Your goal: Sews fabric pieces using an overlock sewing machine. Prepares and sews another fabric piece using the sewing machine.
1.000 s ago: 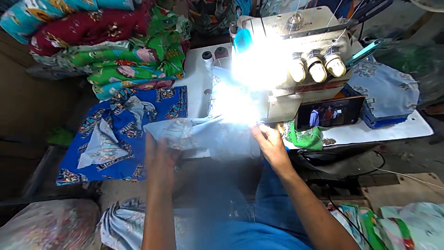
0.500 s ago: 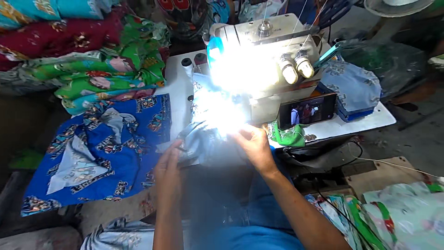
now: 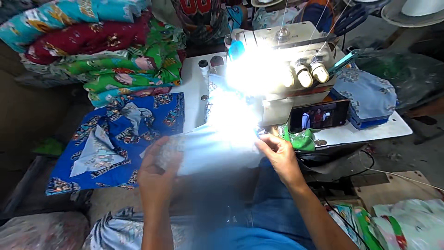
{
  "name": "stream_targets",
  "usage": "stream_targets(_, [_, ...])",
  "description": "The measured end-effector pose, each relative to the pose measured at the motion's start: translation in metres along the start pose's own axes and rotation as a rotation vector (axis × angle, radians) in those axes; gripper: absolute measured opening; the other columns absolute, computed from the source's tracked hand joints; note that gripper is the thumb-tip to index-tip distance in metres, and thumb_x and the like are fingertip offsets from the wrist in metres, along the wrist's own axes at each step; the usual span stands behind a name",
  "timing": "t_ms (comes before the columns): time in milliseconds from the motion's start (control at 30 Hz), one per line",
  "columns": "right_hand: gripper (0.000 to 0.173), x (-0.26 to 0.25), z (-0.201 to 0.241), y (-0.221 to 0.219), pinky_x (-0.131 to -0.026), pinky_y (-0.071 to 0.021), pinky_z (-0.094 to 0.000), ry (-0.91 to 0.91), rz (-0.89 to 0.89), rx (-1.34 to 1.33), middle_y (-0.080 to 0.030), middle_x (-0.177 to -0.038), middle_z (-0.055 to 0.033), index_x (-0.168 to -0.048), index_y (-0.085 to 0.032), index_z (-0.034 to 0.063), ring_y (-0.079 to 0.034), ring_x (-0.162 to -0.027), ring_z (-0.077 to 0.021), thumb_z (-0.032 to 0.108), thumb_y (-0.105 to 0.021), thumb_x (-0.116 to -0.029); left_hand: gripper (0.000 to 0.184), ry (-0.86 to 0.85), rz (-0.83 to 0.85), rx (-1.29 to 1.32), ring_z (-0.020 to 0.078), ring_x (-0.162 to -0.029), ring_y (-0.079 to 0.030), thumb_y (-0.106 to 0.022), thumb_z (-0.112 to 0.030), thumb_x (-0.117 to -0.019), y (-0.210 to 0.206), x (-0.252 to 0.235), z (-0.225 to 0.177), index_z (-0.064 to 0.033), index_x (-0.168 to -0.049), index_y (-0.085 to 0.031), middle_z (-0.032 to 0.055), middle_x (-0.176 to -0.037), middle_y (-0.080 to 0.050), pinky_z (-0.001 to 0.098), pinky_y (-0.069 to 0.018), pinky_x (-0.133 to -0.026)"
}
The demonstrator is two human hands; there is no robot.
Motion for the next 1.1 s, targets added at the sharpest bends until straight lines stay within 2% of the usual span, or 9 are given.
stream_targets(133, [0.011, 0.004, -0.003, 0.008, -0.074, -0.0565, -0.0160, 0.025, -0.001, 0.029, -0.072, -0.089, -0.0009, -0.099, -0.075, 0.0028, -0.067, -0.080, -0.0010, 0.012, -0.070, -0.0951, 0.064, -0.058, 0.197, -0.124, -0.0063, -0.077, -0.064, -0.075, -0.012, -0.0875, -0.006, -0.024, -0.022, -0.0217, -0.147, -0.054, -0.0079, -0.131, -0.065, 0.0110, -0.0514, -0.056])
stream_targets(267, [0.011, -0.008, 0.004, -0.002, -0.074, -0.0582, -0.0194, 0.042, -0.013, 0.042, -0.070, -0.091, -0.0025, -0.099, -0.075, 0.0022, -0.068, -0.081, -0.0037, 0.010, -0.069, -0.0950, 0.066, -0.176, 0.312, -0.277, -0.0036, -0.088, -0.064, -0.072, -0.012, -0.0916, -0.013, -0.085, -0.037, -0.0211, -0.152, -0.048, -0.0001, -0.138, -0.060, 0.0140, -0.0527, -0.067])
stream_targets(433, [0.012, -0.011, 0.006, -0.020, -0.075, -0.0563, -0.0186, 0.047, 0.008, 0.028, -0.069, -0.094, -0.0017, -0.106, -0.070, 0.0040, -0.066, -0.082, -0.0018, 0.013, -0.067, -0.0983, 0.072, -0.153, 0.236, -0.441, 0.0264, -0.114, -0.064, -0.067, -0.004, -0.0954, -0.025, -0.139, -0.020, -0.0096, -0.158, -0.033, 0.0195, -0.164, -0.027, 0.0381, -0.0568, -0.087])
stream_targets(500, [0.016, -0.001, -0.005, -0.025, -0.071, -0.0524, -0.0176, 0.003, 0.043, 0.000, -0.068, -0.089, 0.0002, -0.112, -0.064, 0.0038, -0.063, -0.076, 0.0005, 0.016, -0.063, -0.1007, 0.069, -0.182, 0.261, -0.418, 0.0255, -0.119, -0.063, -0.063, -0.008, -0.0979, -0.032, -0.120, -0.021, -0.0126, -0.159, -0.032, 0.0168, -0.164, -0.028, 0.0369, -0.0579, -0.091])
stream_targets(600, [0.033, 0.028, -0.030, -0.028, -0.080, -0.0567, -0.0234, -0.060, 0.152, -0.007, -0.072, -0.095, -0.0047, -0.122, -0.062, -0.0026, -0.068, -0.085, -0.0045, 0.020, -0.066, -0.0983, 0.055, -0.194, 0.357, -0.370, 0.0227, -0.114, -0.067, -0.059, -0.024, -0.1025, -0.035, -0.068, -0.013, -0.0155, -0.154, -0.042, 0.0119, -0.156, -0.045, 0.0411, -0.0578, -0.092])
stream_targets(667, [0.031, 0.050, -0.047, -0.023, -0.084, -0.0570, -0.0258, -0.107, 0.203, 0.027, -0.073, -0.099, -0.0082, -0.116, -0.067, -0.0039, -0.069, -0.090, -0.0070, 0.020, -0.068, -0.0970, 0.051, -0.202, 0.398, -0.310, 0.0161, -0.106, -0.068, -0.059, -0.032, -0.1022, -0.034, -0.035, 0.001, -0.0126, -0.149, -0.050, 0.0102, -0.148, -0.054, 0.0363, -0.0588, -0.087])
stream_targets(833, [0.018, 0.089, -0.072, -0.003, -0.083, -0.0567, -0.0201, -0.216, 0.193, -0.018, -0.074, -0.095, -0.0031, -0.105, -0.072, -0.0007, -0.069, -0.088, -0.0021, 0.014, -0.066, -0.0983, 0.043, -0.146, 0.376, -0.110, 0.0043, -0.091, -0.070, -0.061, -0.024, -0.1020, -0.020, 0.026, 0.035, 0.0058, -0.133, -0.060, 0.0111, -0.131, -0.065, 0.0212, -0.0594, -0.080])
stream_targets(1000, [0.017, 0.092, -0.077, -0.001, -0.084, -0.0572, -0.0202, -0.274, 0.154, -0.056, -0.074, -0.097, -0.0047, -0.108, -0.071, -0.0021, -0.069, -0.089, -0.0031, 0.011, -0.065, -0.0981, 0.029, -0.042, 0.347, 0.001, 0.0022, -0.092, -0.069, -0.055, -0.014, -0.1032, -0.037, 0.064, 0.045, 0.0047, -0.124, -0.063, 0.0024, -0.120, -0.070, 0.0207, -0.0583, -0.081])
stream_targets(1100, [0.019, 0.089, -0.075, -0.007, -0.084, -0.0563, -0.0205, -0.238, 0.159, -0.021, -0.073, -0.098, -0.0057, -0.108, -0.071, -0.0021, -0.068, -0.090, -0.0033, 0.013, -0.064, -0.0990, 0.029, -0.048, 0.411, 0.037, 0.0076, -0.096, -0.070, -0.057, -0.014, -0.1024, -0.067, 0.085, 0.050, 0.0046, -0.122, -0.067, 0.0073, -0.118, -0.072, 0.0243, -0.0595, -0.082])
Point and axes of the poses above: each hand's wrist, its own x-axis away from the middle knuckle, its own y-axis out of the back of the hand, z = x × y, the point moved 7 cm from there along -x, towards the middle knuckle
